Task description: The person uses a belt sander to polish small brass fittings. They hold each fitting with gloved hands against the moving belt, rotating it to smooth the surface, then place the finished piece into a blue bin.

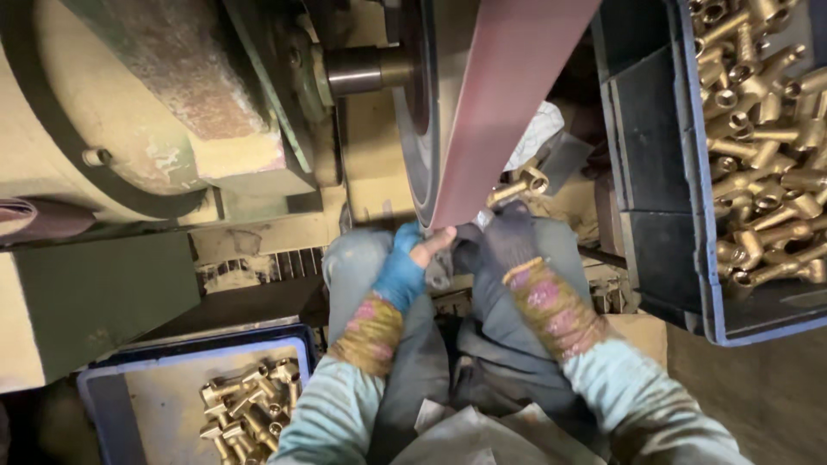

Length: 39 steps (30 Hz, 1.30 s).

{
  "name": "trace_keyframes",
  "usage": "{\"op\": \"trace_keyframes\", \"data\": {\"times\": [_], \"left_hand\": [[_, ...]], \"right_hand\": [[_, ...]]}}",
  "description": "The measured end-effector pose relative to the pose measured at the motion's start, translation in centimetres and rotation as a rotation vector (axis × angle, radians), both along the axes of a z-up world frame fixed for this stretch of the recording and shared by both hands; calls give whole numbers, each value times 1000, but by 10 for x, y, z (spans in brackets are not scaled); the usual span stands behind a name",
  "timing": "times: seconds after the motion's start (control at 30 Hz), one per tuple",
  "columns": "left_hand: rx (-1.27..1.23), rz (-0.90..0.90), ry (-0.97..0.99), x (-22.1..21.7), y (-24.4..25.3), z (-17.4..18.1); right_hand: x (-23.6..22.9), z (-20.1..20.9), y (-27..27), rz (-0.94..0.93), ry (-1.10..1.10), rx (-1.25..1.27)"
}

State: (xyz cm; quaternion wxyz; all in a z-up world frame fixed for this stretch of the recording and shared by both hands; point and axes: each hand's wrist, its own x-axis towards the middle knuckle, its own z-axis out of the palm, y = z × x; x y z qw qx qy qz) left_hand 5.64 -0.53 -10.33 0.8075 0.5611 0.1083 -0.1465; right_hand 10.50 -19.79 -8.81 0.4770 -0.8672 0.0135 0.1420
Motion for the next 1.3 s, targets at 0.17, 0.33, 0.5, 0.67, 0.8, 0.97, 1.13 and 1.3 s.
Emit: {"op": "trace_keyframes", "data": {"times": [0.17, 0.33, 0.5, 0.67, 0.8, 0.97, 1.13, 1.3], "left_hand": [[-62, -32, 17, 4, 3, -3], [20, -52, 114, 5, 6, -2], [109, -123, 102, 12, 16, 33], [375, -76, -382, -45, 22, 71], [188, -148, -394, -67, 26, 74], [-305, -422, 136, -73, 33, 31], [-57, -282, -160, -73, 24, 32], [183, -150, -284, -58, 16, 62]], "right_hand": [[-1, 5, 0, 2, 2, 9], [-16, 15, -5, -13, 32, 33], [-32, 57, 5, 32, -69, 65], [-95, 118, 9, 161, -310, -133], [-104, 168, 5, 87, -188, 181], [-85, 184, -6, 150, -272, 533], [-77, 149, -10, 27, 30, 1111], [-75, 102, -15, -99, 189, 1288]]}}
